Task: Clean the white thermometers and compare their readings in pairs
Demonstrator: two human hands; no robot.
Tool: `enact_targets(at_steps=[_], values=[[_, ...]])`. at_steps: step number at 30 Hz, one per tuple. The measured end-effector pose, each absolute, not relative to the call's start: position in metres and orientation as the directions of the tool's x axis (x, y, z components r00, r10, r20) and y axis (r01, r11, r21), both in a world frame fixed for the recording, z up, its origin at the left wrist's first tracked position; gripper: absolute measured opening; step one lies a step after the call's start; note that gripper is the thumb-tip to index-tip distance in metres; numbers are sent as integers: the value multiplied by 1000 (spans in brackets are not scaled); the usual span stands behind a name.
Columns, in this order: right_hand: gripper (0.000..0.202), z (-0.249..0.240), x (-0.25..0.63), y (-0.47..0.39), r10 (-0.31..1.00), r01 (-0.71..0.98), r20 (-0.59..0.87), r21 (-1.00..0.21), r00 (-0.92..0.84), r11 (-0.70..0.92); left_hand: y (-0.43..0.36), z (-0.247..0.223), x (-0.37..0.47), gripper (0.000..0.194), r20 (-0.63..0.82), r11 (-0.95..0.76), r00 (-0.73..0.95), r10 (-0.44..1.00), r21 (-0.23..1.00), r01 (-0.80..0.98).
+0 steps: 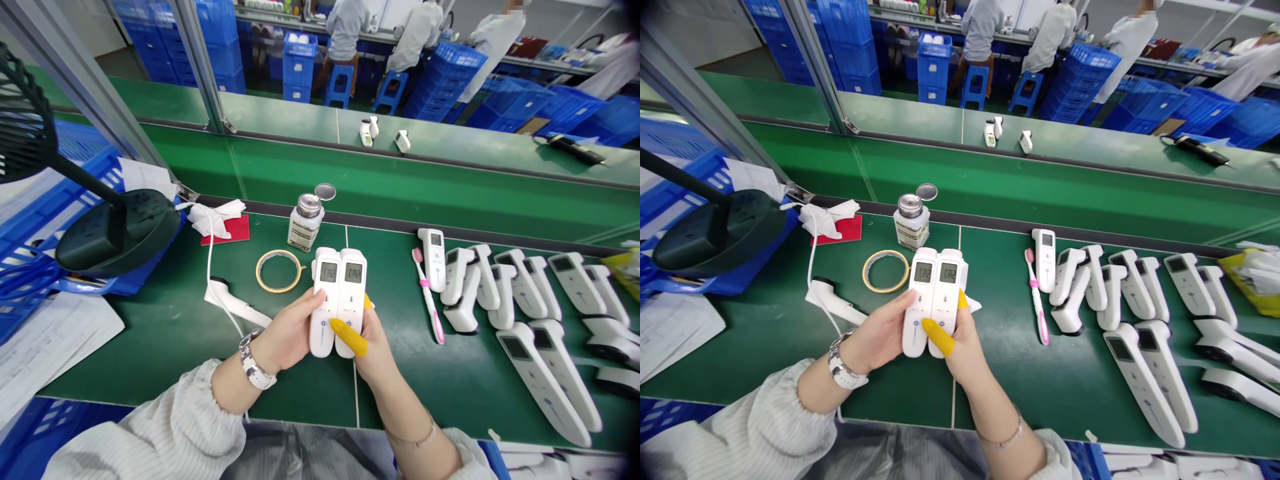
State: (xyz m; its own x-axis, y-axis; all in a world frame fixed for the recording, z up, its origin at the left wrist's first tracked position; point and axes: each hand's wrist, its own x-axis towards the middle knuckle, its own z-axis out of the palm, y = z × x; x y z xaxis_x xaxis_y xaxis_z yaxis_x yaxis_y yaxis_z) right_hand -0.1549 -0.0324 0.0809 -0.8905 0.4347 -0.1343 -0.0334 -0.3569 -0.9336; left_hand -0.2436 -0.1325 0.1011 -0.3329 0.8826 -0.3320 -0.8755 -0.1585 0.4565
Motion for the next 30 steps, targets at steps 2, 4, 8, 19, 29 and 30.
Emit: enact_targets(at_steps=[2, 4, 8, 19, 29, 30], values=[[45, 81, -154, -33, 416, -25, -136, -933, -899, -359, -131, 101, -243, 36, -335, -177, -353, 874, 456, -872], [48, 82, -154, -34, 394, -8, -140, -936, -908, -351, -131, 100, -243, 34, -331, -227, -438, 836, 518, -825], [55, 84, -153, -39, 356, 10, -132, -946, -925, -325, -131, 99, -243, 32, -337, -261, -577, 744, 649, -715], [57, 78, -150, -38, 376, -17, -84, -966, -923, -258, -135, 96, -245, 48, -283, -179, -510, 812, 712, -679], [43, 71, -150, -39, 468, -65, -142, -915, -872, -399, -134, 97, -244, 48, -323, -182, -527, 786, 694, -697], [44, 72, -150, -40, 469, -57, -152, -914, -870, -402, -133, 97, -244, 45, -343, -192, -538, 770, 680, -708]])
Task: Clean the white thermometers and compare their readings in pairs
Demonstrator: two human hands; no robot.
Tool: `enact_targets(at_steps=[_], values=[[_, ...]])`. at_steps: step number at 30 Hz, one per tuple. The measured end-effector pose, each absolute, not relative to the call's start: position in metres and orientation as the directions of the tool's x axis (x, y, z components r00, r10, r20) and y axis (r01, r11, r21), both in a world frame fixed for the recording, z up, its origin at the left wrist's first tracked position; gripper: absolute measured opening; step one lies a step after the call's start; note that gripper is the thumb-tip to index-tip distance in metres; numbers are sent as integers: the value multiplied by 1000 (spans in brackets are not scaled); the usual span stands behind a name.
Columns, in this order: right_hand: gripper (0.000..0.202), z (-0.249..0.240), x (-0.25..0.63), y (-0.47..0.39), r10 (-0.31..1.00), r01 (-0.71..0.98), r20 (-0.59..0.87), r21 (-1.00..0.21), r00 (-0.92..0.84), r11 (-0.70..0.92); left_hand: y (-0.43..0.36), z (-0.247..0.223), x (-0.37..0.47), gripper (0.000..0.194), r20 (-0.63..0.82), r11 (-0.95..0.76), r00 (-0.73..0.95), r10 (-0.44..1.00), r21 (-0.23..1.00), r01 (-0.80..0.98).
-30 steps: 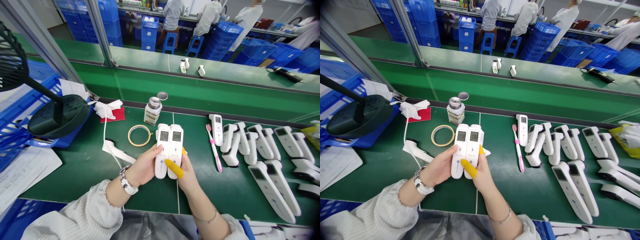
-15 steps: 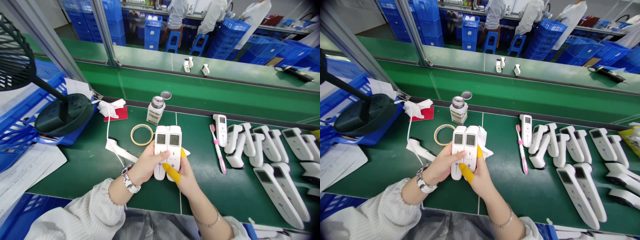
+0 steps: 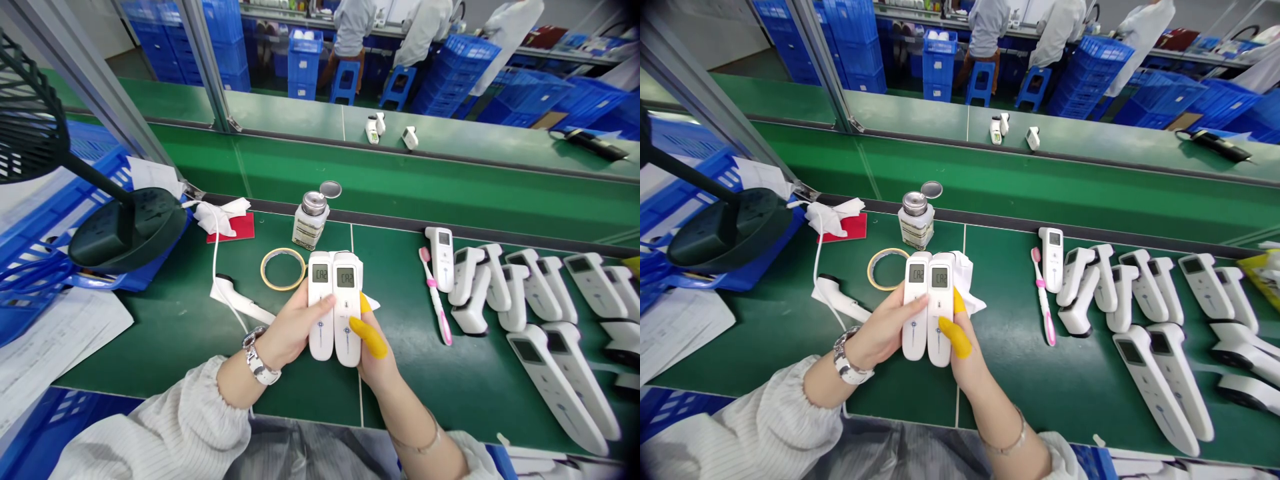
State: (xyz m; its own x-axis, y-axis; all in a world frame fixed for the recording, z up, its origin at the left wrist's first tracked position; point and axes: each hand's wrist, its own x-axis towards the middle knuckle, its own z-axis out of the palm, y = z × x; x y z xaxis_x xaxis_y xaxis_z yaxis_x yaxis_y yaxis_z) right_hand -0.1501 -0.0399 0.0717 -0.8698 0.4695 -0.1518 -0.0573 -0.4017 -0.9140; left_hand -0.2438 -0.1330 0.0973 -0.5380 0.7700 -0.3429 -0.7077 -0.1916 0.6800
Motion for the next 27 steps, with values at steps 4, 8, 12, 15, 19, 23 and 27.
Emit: enact_targets(at_steps=[4, 8, 12, 15, 19, 23, 27], values=[[43, 70, -151, -41, 506, -67, -172, -905, -845, -420, -130, 96, -245, 39, -425, -236, -536, 730, 580, -780], [37, 63, -150, -40, 531, -80, -192, -891, -825, -446, -128, 98, -247, 45, -423, -229, -477, 771, 514, -827], [40, 65, -151, -40, 529, -68, -246, -861, -812, -505, -129, 102, -247, 45, -378, -258, -491, 785, 521, -814], [45, 72, -153, -40, 503, -68, -259, -838, -825, -542, -129, 104, -247, 47, -381, -255, -490, 784, 522, -814], [50, 76, -155, -40, 482, -68, -249, -833, -840, -549, -128, 106, -247, 46, -387, -241, -475, 790, 517, -822], [49, 74, -155, -39, 490, -65, -283, -813, -824, -579, -129, 106, -246, 47, -335, -239, -468, 818, 542, -806], [53, 75, -154, -37, 509, -54, -292, -827, -810, -560, -132, 102, -244, 45, -269, -257, -488, 830, 592, -764]])
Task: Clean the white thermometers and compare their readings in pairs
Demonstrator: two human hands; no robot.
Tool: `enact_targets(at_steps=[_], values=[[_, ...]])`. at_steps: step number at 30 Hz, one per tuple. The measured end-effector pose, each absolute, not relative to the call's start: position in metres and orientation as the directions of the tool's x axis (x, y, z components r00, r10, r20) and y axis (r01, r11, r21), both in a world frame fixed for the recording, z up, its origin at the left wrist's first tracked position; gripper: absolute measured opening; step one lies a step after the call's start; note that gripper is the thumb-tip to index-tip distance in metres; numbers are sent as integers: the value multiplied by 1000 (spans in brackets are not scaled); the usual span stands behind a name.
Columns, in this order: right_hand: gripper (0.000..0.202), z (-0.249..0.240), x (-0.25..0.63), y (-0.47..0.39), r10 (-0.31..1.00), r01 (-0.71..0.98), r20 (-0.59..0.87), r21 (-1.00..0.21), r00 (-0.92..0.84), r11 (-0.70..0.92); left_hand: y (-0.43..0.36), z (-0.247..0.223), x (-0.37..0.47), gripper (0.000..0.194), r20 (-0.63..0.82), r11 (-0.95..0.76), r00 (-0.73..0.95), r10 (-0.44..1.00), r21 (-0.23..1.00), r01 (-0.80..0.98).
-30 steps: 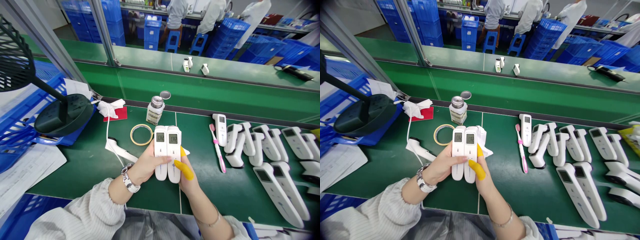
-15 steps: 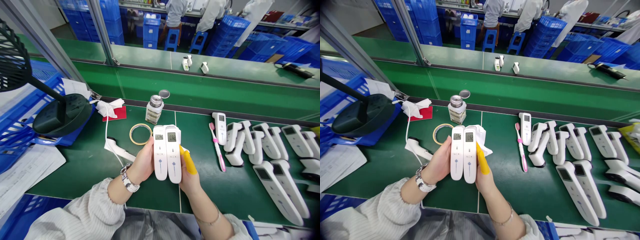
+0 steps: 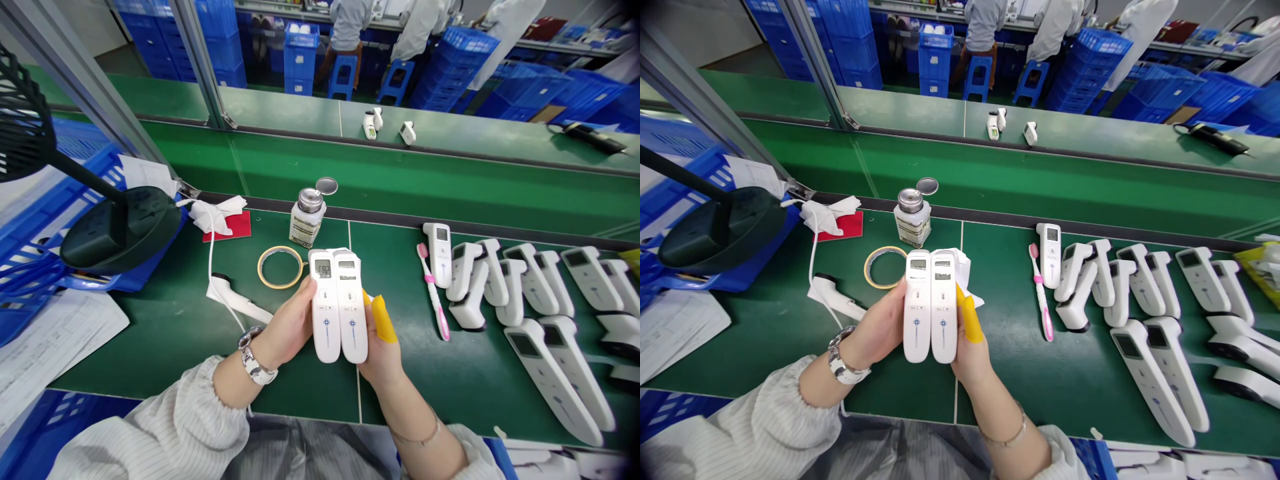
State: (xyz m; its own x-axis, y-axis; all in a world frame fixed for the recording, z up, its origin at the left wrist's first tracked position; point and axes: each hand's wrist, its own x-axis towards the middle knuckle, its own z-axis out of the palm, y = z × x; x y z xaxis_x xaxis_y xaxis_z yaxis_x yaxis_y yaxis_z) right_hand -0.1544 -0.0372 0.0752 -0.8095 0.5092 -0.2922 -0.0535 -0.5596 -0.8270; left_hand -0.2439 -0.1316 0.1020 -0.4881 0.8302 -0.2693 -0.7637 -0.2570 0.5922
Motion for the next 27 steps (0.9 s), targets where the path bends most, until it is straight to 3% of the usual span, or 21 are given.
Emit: enact_targets(at_steps=[9, 15, 27], values=[[55, 82, -155, -35, 476, -98, -248, -801, -843, -591, -136, 106, -243, 95, -132, -197, -431, 893, 745, -637], [58, 78, -154, -35, 525, -82, -294, -811, -799, -579, -133, 104, -243, 48, -239, -210, -436, 868, 619, -757], [50, 77, -156, -37, 518, -115, -235, -823, -822, -557, -129, 104, -244, 44, -272, -275, -452, 850, 502, -820]])
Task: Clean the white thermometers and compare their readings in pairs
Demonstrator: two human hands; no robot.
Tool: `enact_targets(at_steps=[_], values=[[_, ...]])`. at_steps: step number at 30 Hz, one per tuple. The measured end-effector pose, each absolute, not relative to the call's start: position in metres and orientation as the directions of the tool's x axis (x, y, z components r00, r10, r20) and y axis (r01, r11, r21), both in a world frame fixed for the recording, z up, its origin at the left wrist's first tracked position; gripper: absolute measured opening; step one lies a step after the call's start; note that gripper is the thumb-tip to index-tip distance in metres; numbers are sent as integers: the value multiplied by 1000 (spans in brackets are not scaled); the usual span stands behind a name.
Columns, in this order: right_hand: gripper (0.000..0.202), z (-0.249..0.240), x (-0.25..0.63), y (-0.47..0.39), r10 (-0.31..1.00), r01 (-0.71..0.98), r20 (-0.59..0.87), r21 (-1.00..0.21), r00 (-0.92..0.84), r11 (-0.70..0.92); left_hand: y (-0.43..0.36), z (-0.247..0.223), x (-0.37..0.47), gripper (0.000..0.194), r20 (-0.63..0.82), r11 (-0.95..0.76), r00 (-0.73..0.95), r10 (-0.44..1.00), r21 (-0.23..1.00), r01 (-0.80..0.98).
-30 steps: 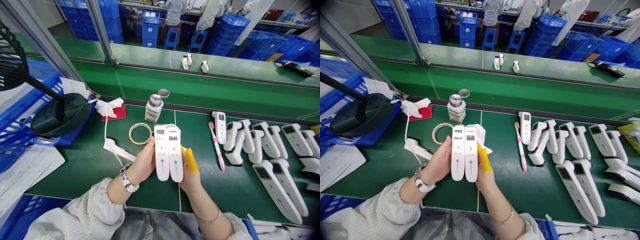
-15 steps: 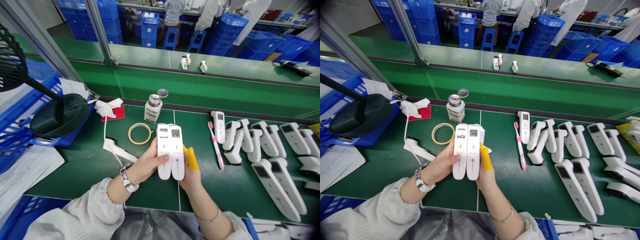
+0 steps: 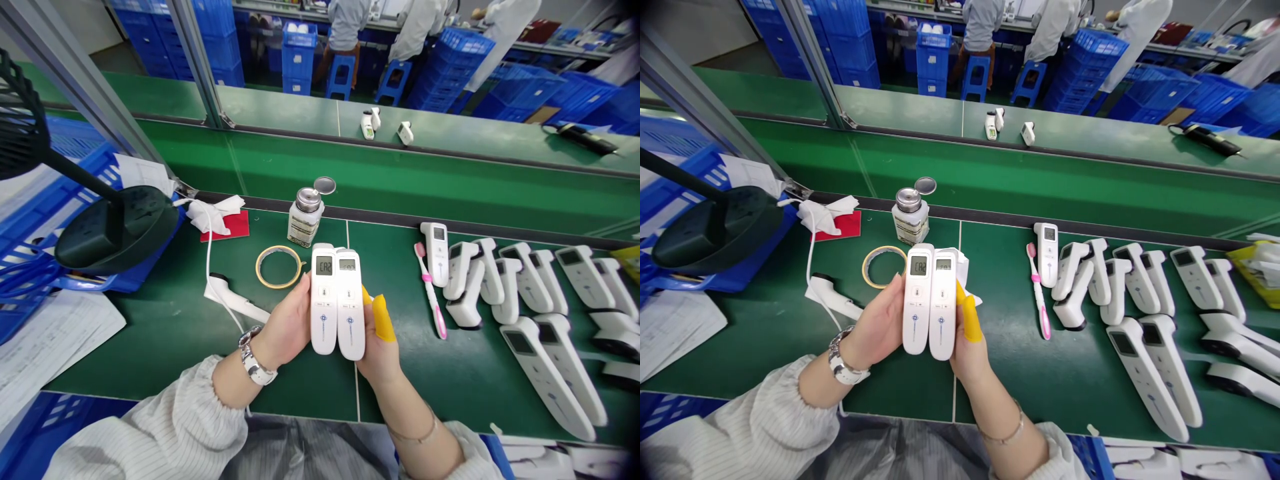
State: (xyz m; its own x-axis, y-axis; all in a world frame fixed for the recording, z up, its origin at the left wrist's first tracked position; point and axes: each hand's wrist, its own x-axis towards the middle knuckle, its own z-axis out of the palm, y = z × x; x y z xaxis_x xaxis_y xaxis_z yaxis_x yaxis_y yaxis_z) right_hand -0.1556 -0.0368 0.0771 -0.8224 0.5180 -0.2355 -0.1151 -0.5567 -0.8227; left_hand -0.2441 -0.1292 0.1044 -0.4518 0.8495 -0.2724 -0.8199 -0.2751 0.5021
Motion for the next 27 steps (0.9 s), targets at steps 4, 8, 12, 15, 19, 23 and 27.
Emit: enact_targets(at_steps=[4, 8, 12, 15, 19, 23, 27], values=[[49, 72, -154, -37, 586, -39, -330, -849, -740, -527, -129, 106, -244, 42, -313, -280, -469, 826, 495, -823], [42, 67, -153, -36, 612, -57, -289, -875, -736, -481, -129, 107, -244, 40, -329, -281, -454, 828, 457, -844], [34, 66, -153, -35, 564, -151, -152, -878, -812, -455, -129, 108, -245, 41, -333, -284, -453, 827, 447, -848], [28, 67, -152, -35, 582, -206, -100, -876, -807, -437, -129, 109, -245, 41, -325, -281, -443, 836, 441, -853], [21, 66, -150, -35, 630, -217, -125, -873, -766, -437, -131, 107, -243, 42, -305, -287, -457, 836, 466, -837], [24, 68, -151, -34, 647, -206, -181, -855, -741, -476, -134, 104, -241, 54, -259, -283, -508, 821, 589, -757], [27, 72, -152, -32, 618, -195, -219, -824, -755, -531, -135, 100, -241, 72, -191, -259, -497, 846, 667, -698]])
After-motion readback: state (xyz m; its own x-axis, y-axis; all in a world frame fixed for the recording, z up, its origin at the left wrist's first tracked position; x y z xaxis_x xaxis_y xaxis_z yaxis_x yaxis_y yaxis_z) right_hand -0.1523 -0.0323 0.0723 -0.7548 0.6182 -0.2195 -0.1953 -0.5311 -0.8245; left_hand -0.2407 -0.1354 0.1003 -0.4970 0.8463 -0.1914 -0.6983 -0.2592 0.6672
